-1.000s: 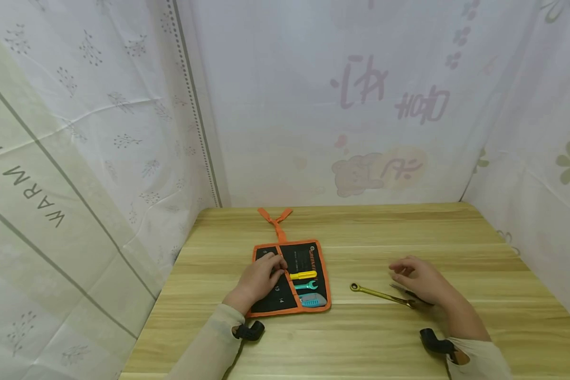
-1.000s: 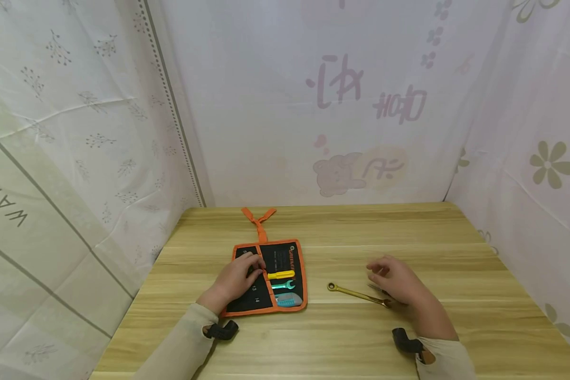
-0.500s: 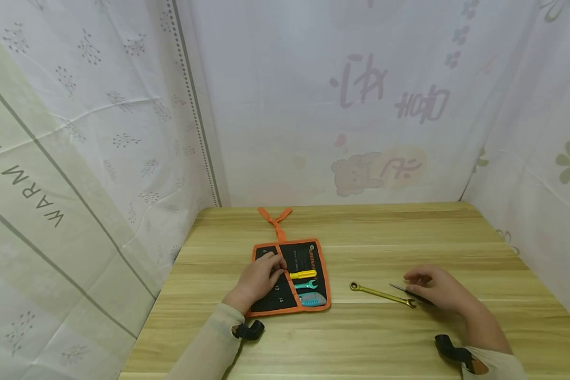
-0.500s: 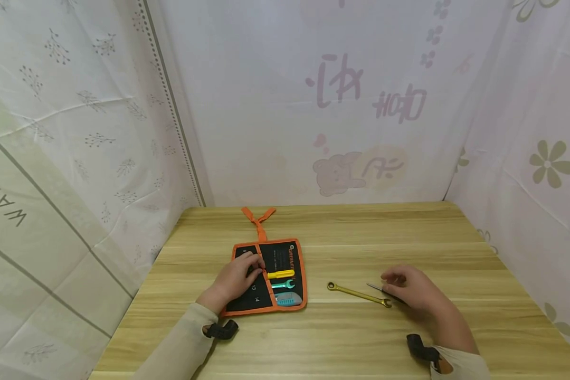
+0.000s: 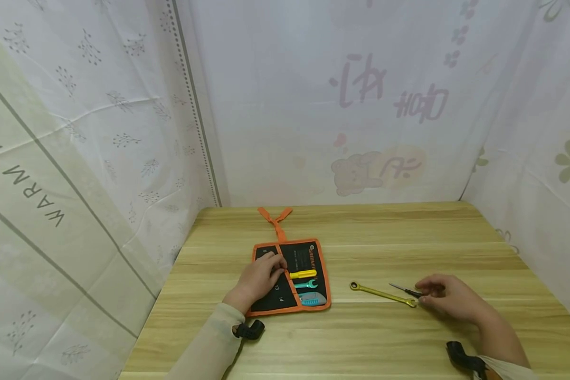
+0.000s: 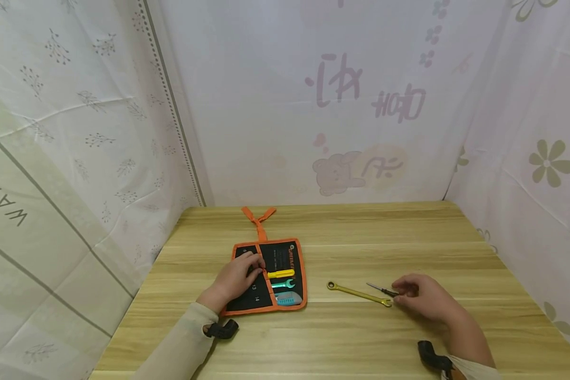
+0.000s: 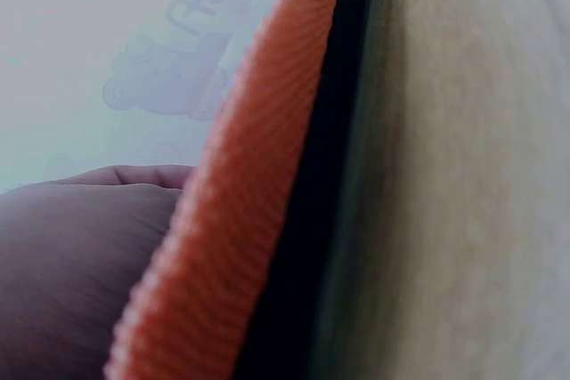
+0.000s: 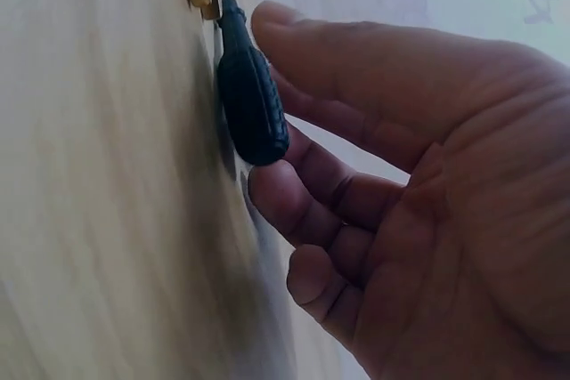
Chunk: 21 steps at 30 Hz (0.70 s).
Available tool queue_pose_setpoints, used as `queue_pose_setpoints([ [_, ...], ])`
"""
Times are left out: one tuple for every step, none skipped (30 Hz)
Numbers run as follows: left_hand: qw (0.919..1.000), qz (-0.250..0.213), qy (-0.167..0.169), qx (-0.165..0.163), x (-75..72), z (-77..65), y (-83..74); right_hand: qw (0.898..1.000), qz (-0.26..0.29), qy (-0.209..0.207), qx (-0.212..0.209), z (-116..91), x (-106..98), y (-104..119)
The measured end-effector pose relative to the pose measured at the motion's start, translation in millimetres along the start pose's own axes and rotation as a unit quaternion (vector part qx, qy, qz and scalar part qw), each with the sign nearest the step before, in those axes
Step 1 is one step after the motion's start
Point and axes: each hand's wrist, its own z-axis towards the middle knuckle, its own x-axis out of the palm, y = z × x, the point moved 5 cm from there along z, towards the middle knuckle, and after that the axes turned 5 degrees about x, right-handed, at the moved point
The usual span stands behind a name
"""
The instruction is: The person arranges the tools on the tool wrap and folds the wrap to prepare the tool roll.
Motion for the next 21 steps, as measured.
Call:
queue_pose_setpoints([
  [1.0,0.001,0.002,-0.002,0.0,0.1,0.0,1.0,0.003,0.001,0.0,-0.8,-0.2,-0.9],
  [1.0,0.002,0.004,-0.003,0.1,0.1,0.0,1.0,0.004,0.002,-0.003,-1.4,-0.1,-1.5],
  [1.0,0.002,0.007,-0.004,0.2,0.1,0.0,1.0,0.006,0.0,-0.003,-1.9,-0.2,-2.0],
  [0.9999,0.002,0.009,-0.005,0.3,0.1,0.0,1.0,0.005,0.0,-0.006,-2.3,-0.1,-2.0],
  [0.9999,0.002,0.011,-0.006,0.4,0.1,0.0,1.0,0.005,0.0,-0.009,-2.5,0.2,-1.9],
  [0.9999,0.002,0.012,-0.008,0.5,0.1,0.1,1.0,0.003,-0.001,-0.012,-2.6,0.5,-1.7],
  [0.9999,0.002,0.013,-0.008,0.6,0.0,0.2,1.0,0.002,-0.002,-0.014,-2.6,0.7,-1.5],
  [0.9999,0.002,0.014,-0.009,0.8,-0.1,0.3,1.0,0.002,-0.002,-0.014,-2.4,0.9,-1.4],
  [0.9999,0.003,0.014,-0.009,0.9,-0.2,0.4,1.0,0.001,-0.005,-0.011,-2.2,1.1,-1.5],
  [0.9999,0.003,0.014,-0.008,0.9,-0.2,0.5,1.0,0.0,-0.003,-0.013,-2.2,1.6,-1.2],
  [0.9999,0.004,0.014,-0.008,1.0,-0.3,0.5,1.0,-0.001,-0.003,-0.012,-2.1,1.9,-1.3],
  [0.9999,0.006,0.014,-0.007,1.0,-0.4,0.6,1.0,-0.002,-0.002,-0.011,-2.2,2.2,-1.4],
  [0.9999,0.007,0.013,-0.006,1.1,-0.5,0.6,1.0,0.0,-0.001,-0.009,-2.1,2.5,-1.6],
  [0.9999,0.009,0.013,-0.005,1.2,-0.5,0.6,1.0,0.002,-0.001,-0.008,-2.2,2.7,-1.7],
  [0.9999,0.009,0.012,-0.004,1.2,-0.4,0.4,1.0,0.002,0.0,-0.007,-2.2,2.8,-1.8],
  [0.9999,0.009,0.01,-0.002,1.1,-0.3,0.2,1.0,0.003,0.002,-0.008,-2.3,3.0,-1.5],
  [0.9999,0.009,0.009,-0.001,1.0,-0.3,-0.1,1.0,0.005,0.002,-0.006,-2.3,3.0,-1.7],
  [0.9999,0.01,0.008,-0.001,0.9,-0.1,-0.2,1.0,0.005,0.003,-0.004,-2.2,3.0,-1.9],
  [0.9999,0.009,0.007,0.0,0.8,0.1,-0.5,1.0,0.006,0.002,-0.004,-2.1,2.8,-1.8],
  [0.9999,0.01,0.006,0.0,0.8,0.3,-0.6,1.0,0.004,0.001,-0.003,-2.0,2.8,-1.9],
  [0.9999,0.01,0.005,0.0,0.6,0.5,-0.8,1.0,0.002,0.001,-0.003,-1.9,2.9,-1.8],
])
